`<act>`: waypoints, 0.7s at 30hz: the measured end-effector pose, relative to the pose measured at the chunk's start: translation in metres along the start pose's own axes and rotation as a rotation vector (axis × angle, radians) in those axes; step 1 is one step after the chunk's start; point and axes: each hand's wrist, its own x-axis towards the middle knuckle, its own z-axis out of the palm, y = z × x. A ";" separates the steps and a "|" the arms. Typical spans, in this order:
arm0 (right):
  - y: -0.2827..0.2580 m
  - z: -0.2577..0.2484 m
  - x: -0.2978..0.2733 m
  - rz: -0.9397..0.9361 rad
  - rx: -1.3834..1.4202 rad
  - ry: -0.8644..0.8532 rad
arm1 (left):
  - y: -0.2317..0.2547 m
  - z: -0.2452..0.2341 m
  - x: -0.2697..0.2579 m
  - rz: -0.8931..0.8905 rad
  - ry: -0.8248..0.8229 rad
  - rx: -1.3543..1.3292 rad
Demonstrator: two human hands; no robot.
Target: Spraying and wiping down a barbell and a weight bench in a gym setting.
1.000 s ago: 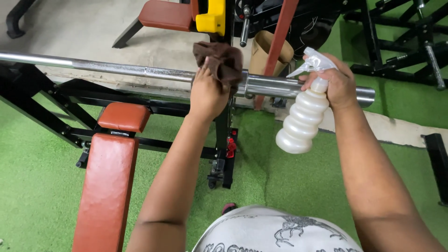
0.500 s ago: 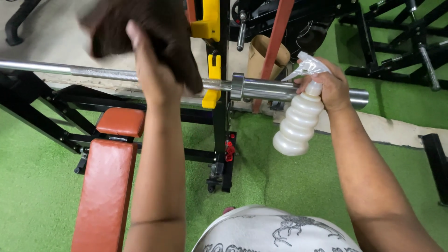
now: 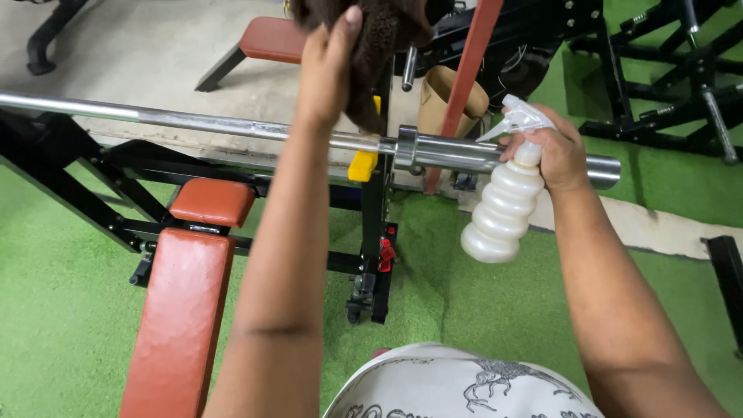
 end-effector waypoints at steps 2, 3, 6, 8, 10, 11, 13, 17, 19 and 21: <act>0.000 0.001 0.004 -0.011 -0.032 0.011 | -0.003 0.013 -0.007 0.180 0.392 0.420; 0.004 0.001 0.002 -0.018 -0.032 0.011 | 0.005 0.022 -0.015 0.187 0.389 0.421; 0.014 -0.004 -0.002 -0.018 -0.055 0.046 | 0.021 0.034 -0.031 -0.129 0.681 0.954; 0.020 -0.009 0.001 -0.015 -0.076 0.063 | 0.026 0.023 -0.029 0.474 0.626 0.830; 0.025 -0.014 0.002 -0.024 -0.048 0.070 | 0.051 0.019 -0.017 0.207 0.759 0.893; 0.028 -0.015 0.001 -0.017 -0.018 0.078 | 0.062 0.016 -0.012 -0.088 0.881 0.947; 0.023 -0.010 0.003 -0.007 -0.011 0.081 | 0.060 0.002 0.018 0.219 0.662 0.739; 0.019 -0.009 0.003 -0.004 -0.044 0.073 | 0.013 -0.025 0.069 0.076 0.152 0.352; 0.016 -0.007 0.004 -0.005 -0.053 0.051 | -0.014 -0.038 0.078 0.314 0.114 0.580; 0.014 -0.006 0.002 -0.002 -0.062 0.031 | -0.030 -0.047 0.079 0.550 0.070 0.803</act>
